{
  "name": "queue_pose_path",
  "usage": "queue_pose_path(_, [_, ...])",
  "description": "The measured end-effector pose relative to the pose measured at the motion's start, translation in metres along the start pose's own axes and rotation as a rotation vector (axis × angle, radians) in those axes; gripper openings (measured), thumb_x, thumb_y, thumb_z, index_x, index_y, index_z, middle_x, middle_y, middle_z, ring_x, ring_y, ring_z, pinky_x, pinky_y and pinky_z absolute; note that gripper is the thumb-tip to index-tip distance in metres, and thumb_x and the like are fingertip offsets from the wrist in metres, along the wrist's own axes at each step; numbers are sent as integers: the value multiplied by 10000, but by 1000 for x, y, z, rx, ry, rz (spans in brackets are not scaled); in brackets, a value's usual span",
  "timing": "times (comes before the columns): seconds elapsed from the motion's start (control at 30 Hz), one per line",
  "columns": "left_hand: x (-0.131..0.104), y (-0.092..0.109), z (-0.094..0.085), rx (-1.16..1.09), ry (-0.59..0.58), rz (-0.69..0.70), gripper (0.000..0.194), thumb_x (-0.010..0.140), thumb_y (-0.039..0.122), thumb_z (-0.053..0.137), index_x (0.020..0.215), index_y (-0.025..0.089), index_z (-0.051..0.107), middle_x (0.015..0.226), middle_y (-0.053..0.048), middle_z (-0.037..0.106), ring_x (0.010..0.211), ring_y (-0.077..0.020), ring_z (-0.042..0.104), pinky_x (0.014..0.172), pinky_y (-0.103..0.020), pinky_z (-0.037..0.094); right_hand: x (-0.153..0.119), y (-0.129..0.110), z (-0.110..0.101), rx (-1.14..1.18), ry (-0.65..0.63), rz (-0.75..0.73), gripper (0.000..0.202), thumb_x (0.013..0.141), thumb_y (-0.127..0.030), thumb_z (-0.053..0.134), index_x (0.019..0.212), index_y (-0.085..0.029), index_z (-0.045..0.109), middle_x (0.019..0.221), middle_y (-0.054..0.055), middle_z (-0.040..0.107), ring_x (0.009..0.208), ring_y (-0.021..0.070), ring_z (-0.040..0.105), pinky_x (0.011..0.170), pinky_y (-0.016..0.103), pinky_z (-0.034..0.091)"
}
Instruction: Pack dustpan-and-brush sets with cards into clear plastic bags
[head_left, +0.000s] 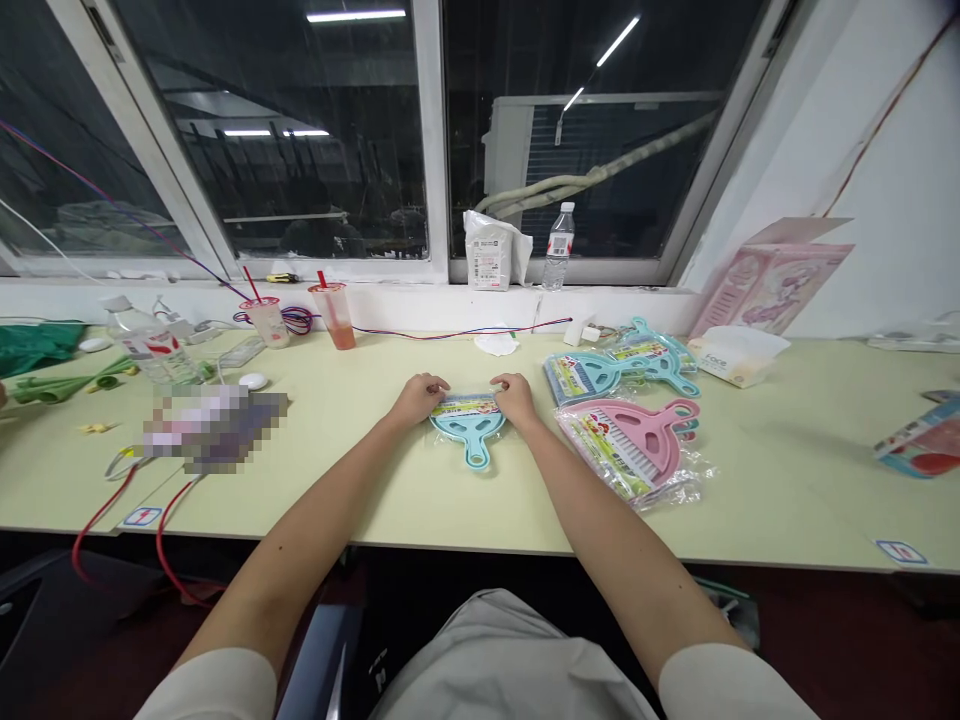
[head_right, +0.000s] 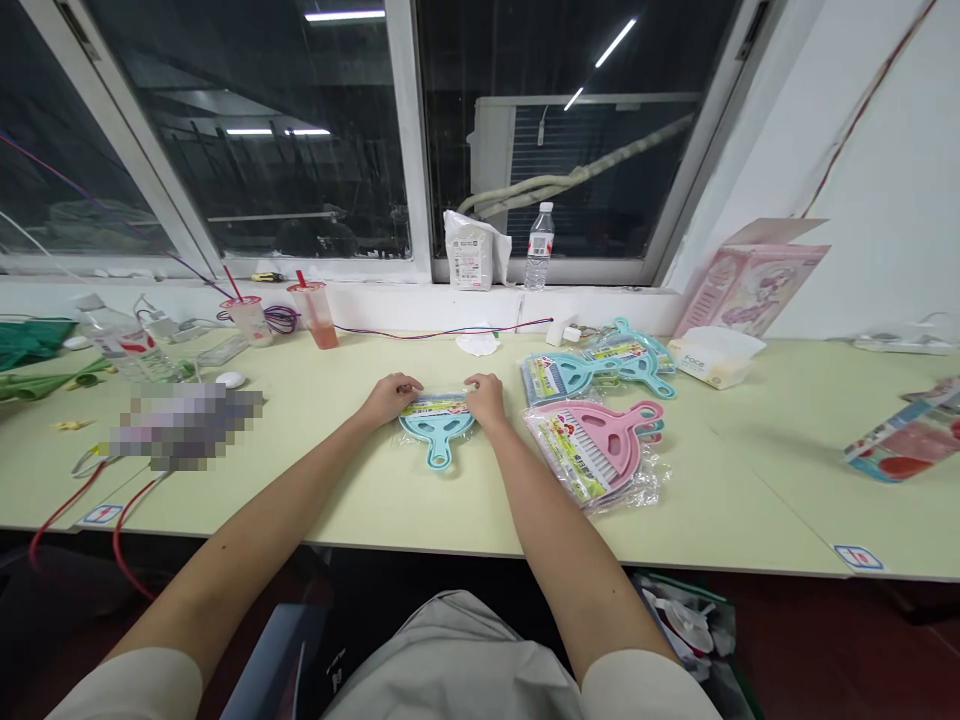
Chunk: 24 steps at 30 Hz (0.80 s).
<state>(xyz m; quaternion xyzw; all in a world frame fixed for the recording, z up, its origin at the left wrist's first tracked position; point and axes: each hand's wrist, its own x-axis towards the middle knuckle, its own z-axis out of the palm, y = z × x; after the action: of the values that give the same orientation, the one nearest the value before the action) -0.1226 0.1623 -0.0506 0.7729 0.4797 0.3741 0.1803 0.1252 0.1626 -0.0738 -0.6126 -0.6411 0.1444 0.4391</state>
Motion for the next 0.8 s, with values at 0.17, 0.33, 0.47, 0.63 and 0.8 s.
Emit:
queue_pose_path(0.17, [-1, 5, -8, 198, -41, 219, 315, 841, 196, 538, 973, 252, 818, 924, -108, 669, 978, -292, 542, 933, -444, 444, -5, -9, -4, -109, 21, -26, 318, 717, -68, 521, 804, -197, 798, 993, 94, 596, 1004, 218, 558, 956, 288, 422])
queue_pose_path(0.33, [-3, 17, -12, 267, -105, 307, 309, 799, 173, 565, 940, 246, 829, 971, -114, 687, 980, -289, 545, 943, -448, 445, -9, -14, -8, -168, 15, -128, 302, 767, -41, 519, 715, -197, 772, 1014, 98, 609, 1038, 221, 525, 939, 289, 412])
queue_pose_path(0.47, [-5, 27, -13, 236, -159, 386, 294, 788, 179, 581, 912, 250, 838, 953, -110, 705, 933, -283, 586, 925, -436, 444, -9, -19, -13, -240, -23, -213, 316, 790, -11, 512, 690, -189, 754, 1003, 108, 649, 1034, 246, 500, 906, 319, 412])
queue_pose_path(0.63, [-9, 42, -14, 345, -226, 409, 287, 827, 245, 578, 950, 270, 837, 901, -99, 715, 882, -279, 634, 907, -421, 428, -9, -28, -16, -403, -83, -264, 322, 848, -21, 500, 760, -167, 772, 953, 154, 692, 1010, 291, 491, 874, 392, 395])
queue_pose_path(0.8, [-12, 52, -11, 453, -273, 402, 357, 853, 285, 578, 1136, 313, 795, 880, -87, 706, 854, -271, 651, 851, -384, 437, -11, -37, -20, -467, -88, -321, 323, 849, -12, 495, 822, -150, 786, 971, 174, 715, 1073, 308, 512, 924, 428, 376])
